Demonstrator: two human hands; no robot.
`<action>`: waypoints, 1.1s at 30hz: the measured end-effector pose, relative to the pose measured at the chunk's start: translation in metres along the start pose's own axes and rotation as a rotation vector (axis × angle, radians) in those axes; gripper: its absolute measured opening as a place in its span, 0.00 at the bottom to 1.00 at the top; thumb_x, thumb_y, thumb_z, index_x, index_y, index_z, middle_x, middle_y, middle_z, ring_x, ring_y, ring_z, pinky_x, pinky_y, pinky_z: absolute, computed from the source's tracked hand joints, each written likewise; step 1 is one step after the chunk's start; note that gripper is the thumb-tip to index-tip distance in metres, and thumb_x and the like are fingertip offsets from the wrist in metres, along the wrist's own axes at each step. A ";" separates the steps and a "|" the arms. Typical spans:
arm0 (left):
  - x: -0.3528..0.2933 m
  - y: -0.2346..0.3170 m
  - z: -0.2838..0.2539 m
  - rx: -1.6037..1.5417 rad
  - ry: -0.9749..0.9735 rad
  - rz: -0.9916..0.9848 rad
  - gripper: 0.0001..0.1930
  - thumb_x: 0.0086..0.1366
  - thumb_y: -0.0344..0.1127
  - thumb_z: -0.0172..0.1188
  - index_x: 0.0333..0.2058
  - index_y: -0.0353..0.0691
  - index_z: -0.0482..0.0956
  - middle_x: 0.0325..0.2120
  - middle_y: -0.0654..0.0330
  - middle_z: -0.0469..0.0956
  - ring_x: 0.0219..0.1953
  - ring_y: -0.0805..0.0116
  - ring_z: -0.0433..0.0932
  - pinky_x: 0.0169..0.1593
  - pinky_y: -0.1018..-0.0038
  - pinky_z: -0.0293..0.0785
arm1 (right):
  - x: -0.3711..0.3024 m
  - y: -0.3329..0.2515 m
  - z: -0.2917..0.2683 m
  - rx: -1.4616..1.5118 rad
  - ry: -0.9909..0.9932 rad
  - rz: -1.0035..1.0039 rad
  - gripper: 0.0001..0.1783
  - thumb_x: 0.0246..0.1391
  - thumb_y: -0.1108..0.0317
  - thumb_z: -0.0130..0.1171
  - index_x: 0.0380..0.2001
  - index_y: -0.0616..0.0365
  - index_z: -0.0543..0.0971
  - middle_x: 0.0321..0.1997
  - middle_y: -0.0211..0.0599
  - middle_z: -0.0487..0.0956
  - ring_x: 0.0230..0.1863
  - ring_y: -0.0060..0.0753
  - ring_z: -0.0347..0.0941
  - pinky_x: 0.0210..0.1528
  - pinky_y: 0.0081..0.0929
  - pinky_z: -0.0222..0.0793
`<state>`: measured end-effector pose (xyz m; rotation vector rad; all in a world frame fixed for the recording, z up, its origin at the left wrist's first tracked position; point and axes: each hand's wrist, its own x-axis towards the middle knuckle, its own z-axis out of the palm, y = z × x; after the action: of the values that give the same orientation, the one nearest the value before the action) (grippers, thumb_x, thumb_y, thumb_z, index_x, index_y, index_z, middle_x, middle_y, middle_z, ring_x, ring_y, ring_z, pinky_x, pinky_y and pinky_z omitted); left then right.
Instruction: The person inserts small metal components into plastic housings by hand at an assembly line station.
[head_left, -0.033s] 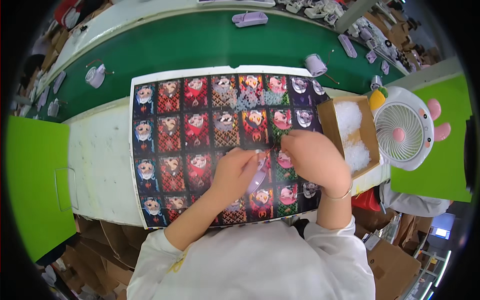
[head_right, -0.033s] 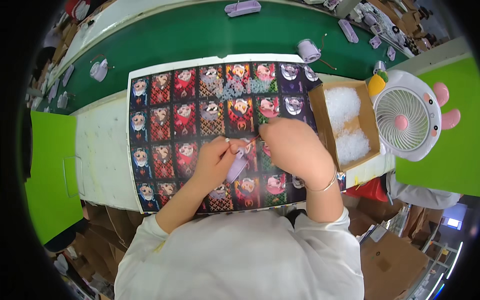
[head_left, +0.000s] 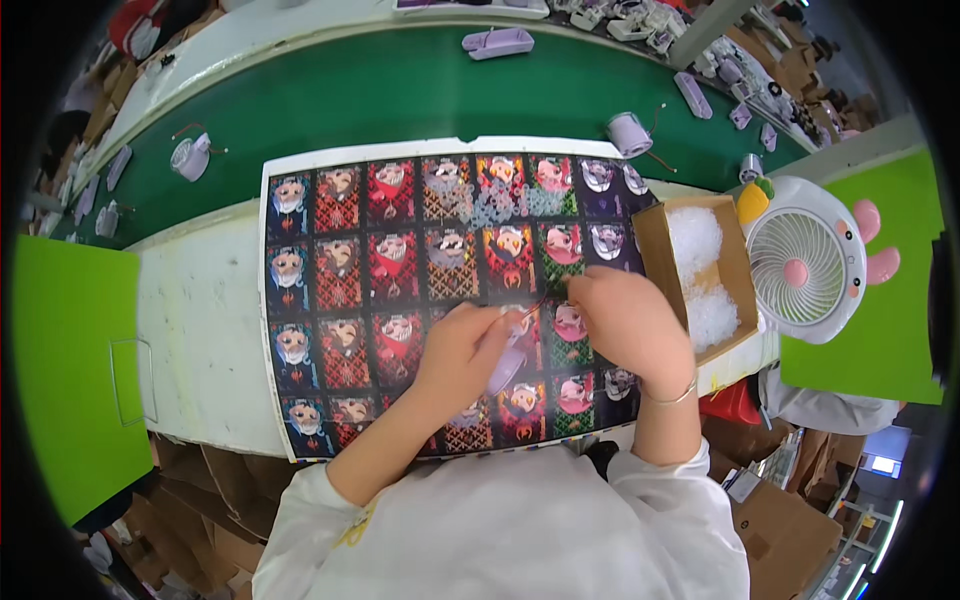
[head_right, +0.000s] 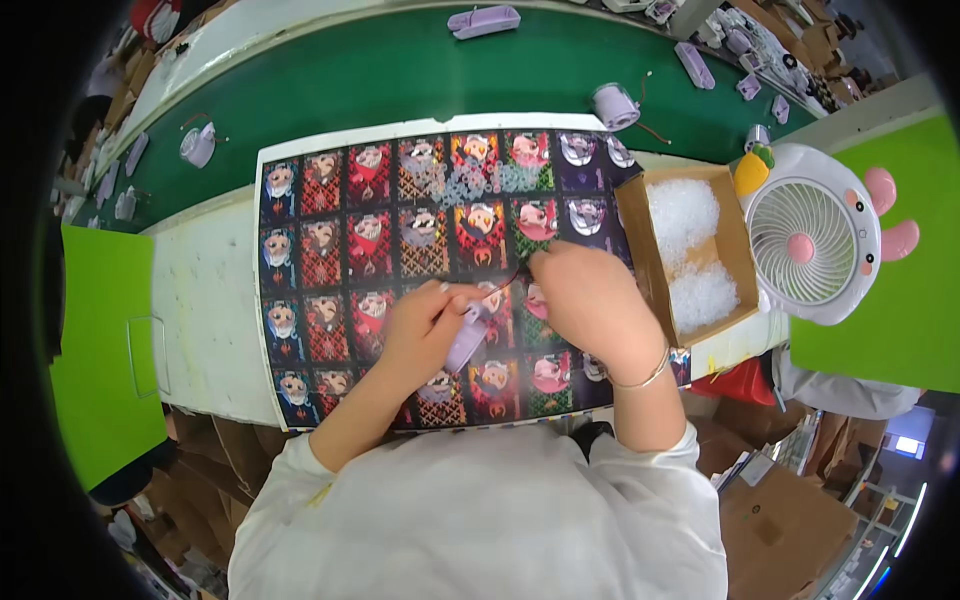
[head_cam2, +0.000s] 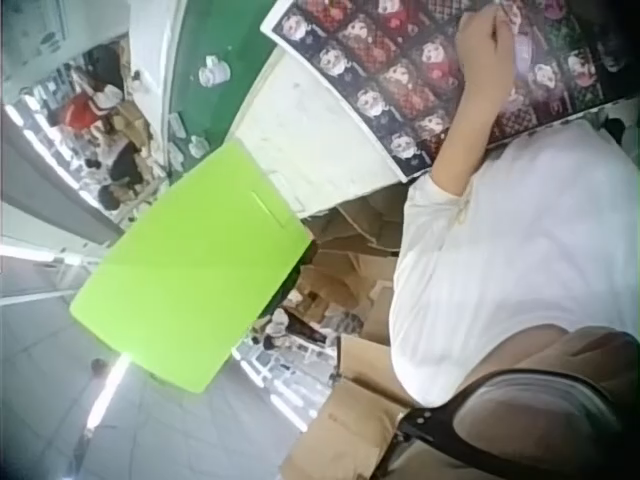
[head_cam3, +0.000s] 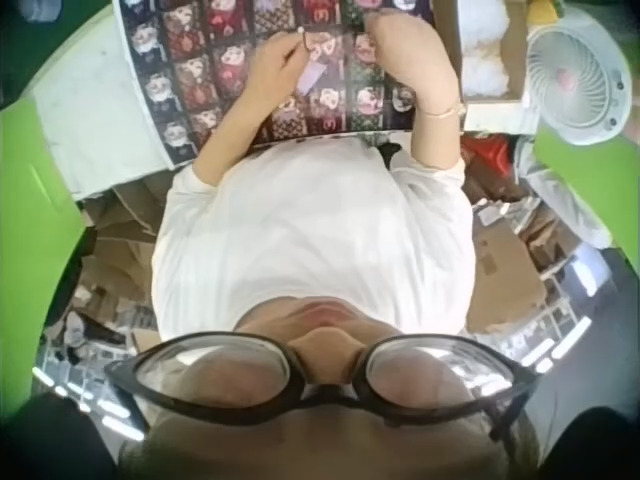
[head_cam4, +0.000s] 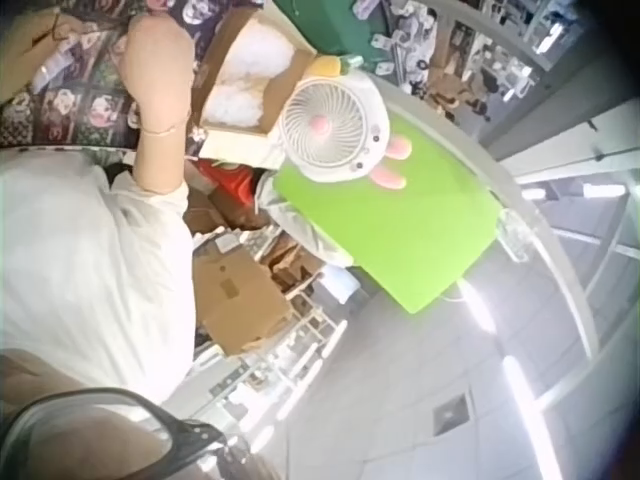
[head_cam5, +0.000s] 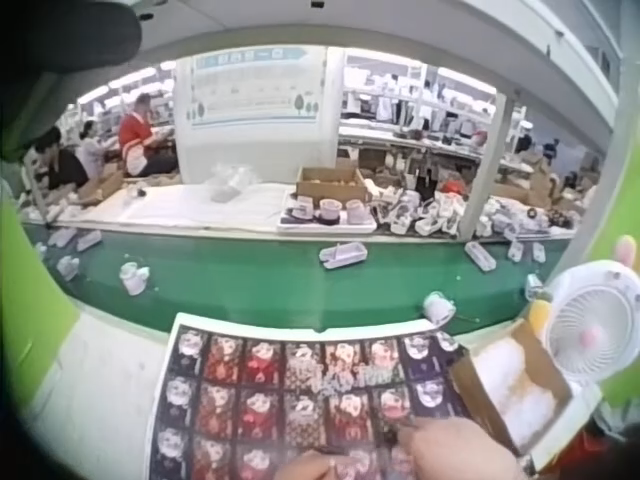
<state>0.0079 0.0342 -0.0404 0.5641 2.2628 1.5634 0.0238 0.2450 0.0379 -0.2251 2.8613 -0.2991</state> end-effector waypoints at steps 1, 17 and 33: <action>-0.007 -0.003 -0.008 -0.008 0.026 0.016 0.11 0.69 0.32 0.53 0.41 0.38 0.84 0.29 0.55 0.79 0.29 0.64 0.76 0.33 0.72 0.70 | -0.004 0.009 0.015 -0.023 0.056 0.055 0.03 0.49 0.75 0.54 0.28 0.61 0.76 0.29 0.47 0.75 0.34 0.55 0.75 0.36 0.46 0.71; 0.232 -0.057 -0.174 1.385 0.296 0.469 0.07 0.58 0.34 0.59 0.35 0.42 0.80 0.34 0.59 0.78 0.43 0.59 0.74 0.46 0.59 0.71 | 0.137 0.125 -0.047 -0.299 0.334 0.382 0.22 0.55 0.56 0.61 0.47 0.59 0.74 0.49 0.50 0.74 0.50 0.59 0.72 0.48 0.52 0.74; 0.025 0.010 -0.054 -0.596 -0.218 0.066 0.26 0.74 0.43 0.46 0.65 0.36 0.63 0.52 0.56 0.75 0.54 0.63 0.73 0.57 0.66 0.68 | 0.048 0.004 -0.050 0.319 0.632 -0.355 0.31 0.41 0.69 0.69 0.50 0.63 0.69 0.43 0.50 0.73 0.43 0.54 0.73 0.46 0.43 0.72</action>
<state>-0.0383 0.0058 -0.0139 0.6000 1.5247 1.9771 -0.0360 0.2492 0.0732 -0.6827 3.2942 -1.0541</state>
